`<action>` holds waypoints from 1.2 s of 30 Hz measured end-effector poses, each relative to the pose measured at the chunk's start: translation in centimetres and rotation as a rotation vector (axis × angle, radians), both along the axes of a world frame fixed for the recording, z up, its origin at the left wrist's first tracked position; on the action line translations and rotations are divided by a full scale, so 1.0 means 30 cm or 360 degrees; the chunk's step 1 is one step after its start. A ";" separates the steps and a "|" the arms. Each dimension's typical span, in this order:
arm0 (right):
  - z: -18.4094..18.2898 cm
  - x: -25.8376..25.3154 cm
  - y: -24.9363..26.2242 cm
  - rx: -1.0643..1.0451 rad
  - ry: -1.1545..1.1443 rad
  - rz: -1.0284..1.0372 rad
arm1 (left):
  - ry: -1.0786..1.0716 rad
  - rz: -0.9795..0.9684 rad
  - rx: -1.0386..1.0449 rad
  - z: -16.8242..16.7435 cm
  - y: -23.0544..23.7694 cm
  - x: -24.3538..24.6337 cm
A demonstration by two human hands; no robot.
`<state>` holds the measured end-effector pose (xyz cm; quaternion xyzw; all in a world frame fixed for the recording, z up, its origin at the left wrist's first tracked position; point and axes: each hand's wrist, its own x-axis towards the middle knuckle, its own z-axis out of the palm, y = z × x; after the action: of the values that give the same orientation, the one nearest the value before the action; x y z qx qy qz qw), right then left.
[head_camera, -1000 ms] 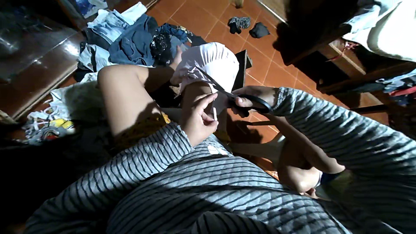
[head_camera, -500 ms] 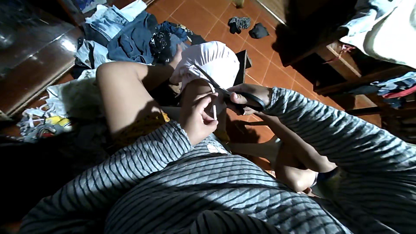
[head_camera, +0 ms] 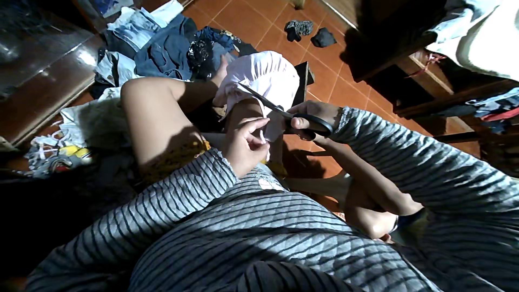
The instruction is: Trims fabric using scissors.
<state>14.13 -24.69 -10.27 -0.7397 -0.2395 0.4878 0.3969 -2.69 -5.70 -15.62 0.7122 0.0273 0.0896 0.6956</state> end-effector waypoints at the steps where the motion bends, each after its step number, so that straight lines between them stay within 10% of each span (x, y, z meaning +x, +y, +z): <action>1: -0.002 0.008 -0.005 -0.0011 -0.0043 0.0073 | -0.0008 0.0036 0.0023 -0.006 0.010 0.006; 6: 0.043 0.113 -0.123 -0.0060 -0.0059 0.0585 | 0.0257 0.0223 -0.0093 -0.036 0.100 0.072; 17: -0.024 0.222 0.020 0.0011 -0.0921 -0.0601 | 0.0902 0.0369 -0.1296 0.038 0.128 0.271; 25: -0.079 0.267 0.095 0.0258 -0.0966 -0.0723 | 0.0464 0.0750 -0.0548 0.022 0.169 0.433; 31: -0.079 0.038 -0.143 0.0241 -0.0863 -0.0887 | 0.0014 0.0256 -0.0035 0.020 0.126 0.322; 36: -0.225 -0.260 -0.156 0.0282 -0.0375 -0.1152 | 0.0517 0.0274 -0.0718 -0.092 0.068 0.157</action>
<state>6.32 -29.37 -17.03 -0.7902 -0.0482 0.2053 0.5755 2.01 -3.66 -18.36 0.5396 0.2179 0.0248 0.8128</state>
